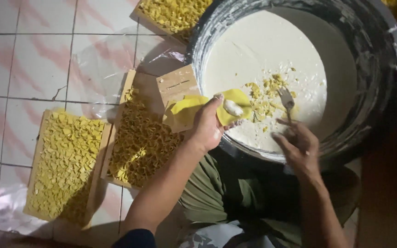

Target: The person scrapes a yellow dough-like sheet with a fork over a large metal bowl containing white batter, collecting the scraped pieces in the bowl. The person repeats this scraping action multiple times, handling the dough sheet and fork throughout.

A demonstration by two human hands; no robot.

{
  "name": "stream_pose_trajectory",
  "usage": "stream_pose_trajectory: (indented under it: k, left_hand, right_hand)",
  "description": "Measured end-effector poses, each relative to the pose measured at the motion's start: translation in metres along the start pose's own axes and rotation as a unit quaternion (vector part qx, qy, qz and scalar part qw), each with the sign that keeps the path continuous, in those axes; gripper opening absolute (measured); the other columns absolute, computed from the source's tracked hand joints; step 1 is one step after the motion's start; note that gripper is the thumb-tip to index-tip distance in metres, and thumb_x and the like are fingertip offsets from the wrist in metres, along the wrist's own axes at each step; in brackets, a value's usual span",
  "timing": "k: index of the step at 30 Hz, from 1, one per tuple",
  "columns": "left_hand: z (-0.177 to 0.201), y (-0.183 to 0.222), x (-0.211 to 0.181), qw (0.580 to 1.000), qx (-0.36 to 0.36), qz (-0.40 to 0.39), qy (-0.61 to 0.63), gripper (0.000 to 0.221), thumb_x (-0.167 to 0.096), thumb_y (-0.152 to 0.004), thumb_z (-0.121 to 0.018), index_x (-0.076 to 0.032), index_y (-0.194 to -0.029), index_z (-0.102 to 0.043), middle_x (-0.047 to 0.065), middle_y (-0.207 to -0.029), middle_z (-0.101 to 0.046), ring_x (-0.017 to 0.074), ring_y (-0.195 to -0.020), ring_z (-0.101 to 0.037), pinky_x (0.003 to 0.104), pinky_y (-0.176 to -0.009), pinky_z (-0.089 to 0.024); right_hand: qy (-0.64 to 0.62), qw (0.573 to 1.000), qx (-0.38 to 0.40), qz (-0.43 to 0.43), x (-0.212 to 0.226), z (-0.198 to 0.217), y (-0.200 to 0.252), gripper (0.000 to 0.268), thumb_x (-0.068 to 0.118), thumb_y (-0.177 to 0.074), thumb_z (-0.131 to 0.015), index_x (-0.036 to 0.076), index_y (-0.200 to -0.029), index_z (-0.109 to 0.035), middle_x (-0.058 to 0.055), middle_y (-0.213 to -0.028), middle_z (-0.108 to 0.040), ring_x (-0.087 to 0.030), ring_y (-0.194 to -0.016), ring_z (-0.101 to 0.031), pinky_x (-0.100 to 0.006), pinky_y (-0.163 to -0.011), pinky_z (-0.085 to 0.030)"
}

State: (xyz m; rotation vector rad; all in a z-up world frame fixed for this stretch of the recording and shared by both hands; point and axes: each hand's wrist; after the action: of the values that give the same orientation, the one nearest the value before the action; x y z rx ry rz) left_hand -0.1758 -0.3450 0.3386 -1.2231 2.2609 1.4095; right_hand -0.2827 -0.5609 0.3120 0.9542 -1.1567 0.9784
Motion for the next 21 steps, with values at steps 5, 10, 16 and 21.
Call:
stream_pose_trajectory:
  k: [5,10,16,21]
  left_hand:
    - [0.022,-0.019,0.032,0.994,0.094,0.047,-0.03,0.025,-0.031,-0.098,-0.063,-0.007,-0.105,-0.064,0.019,-0.095,-0.075,0.0318,-0.08,-0.076,0.031,-0.054,-0.053]
    - [0.018,0.022,0.009,0.979,0.166,0.005,-0.122,0.02,-0.026,-0.095,-0.067,-0.007,-0.095,-0.071,0.01,-0.079,-0.073,0.0119,-0.059,-0.07,0.017,-0.039,-0.037]
    - [0.018,0.052,-0.016,0.912,0.259,-0.147,-0.283,0.045,-0.016,-0.079,-0.088,0.004,-0.114,-0.07,0.024,-0.097,-0.073,0.0314,-0.081,-0.074,0.035,-0.073,-0.059]
    - [0.02,0.074,-0.008,0.82,0.144,-0.36,-0.421,0.02,-0.008,-0.089,-0.079,-0.007,-0.108,-0.077,0.018,-0.099,-0.078,0.0262,-0.092,-0.078,0.033,-0.078,-0.063]
  right_hand:
    - [-0.024,0.981,0.047,0.187,-0.004,-0.025,-0.025,0.022,-0.004,-0.079,-0.085,0.0,-0.099,-0.078,-0.019,-0.106,-0.068,-0.028,-0.108,-0.059,-0.042,-0.092,-0.047]
    - [-0.153,0.982,0.075,0.085,0.019,-0.039,-0.024,0.01,-0.01,-0.086,-0.077,-0.008,-0.089,-0.067,-0.01,-0.053,-0.051,-0.01,-0.048,-0.049,-0.024,-0.045,-0.039]
    - [-0.096,0.986,0.026,0.135,0.008,-0.023,-0.021,0.038,-0.006,-0.084,-0.079,-0.011,-0.119,-0.068,-0.016,-0.067,-0.062,-0.011,-0.042,-0.053,-0.026,-0.044,-0.044]
    - [-0.06,0.969,0.023,0.238,0.028,-0.029,-0.017,0.018,-0.01,-0.08,-0.083,-0.009,-0.096,-0.075,-0.016,-0.063,-0.062,-0.014,-0.041,-0.058,-0.027,-0.041,-0.045]
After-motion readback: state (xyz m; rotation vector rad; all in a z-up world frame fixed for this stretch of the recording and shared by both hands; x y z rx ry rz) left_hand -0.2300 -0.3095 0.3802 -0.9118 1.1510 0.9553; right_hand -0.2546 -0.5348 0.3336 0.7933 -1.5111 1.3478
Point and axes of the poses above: each hand's wrist, its own y-axis away from the middle knuckle, its own z-axis out of the back of the hand, x = y × z
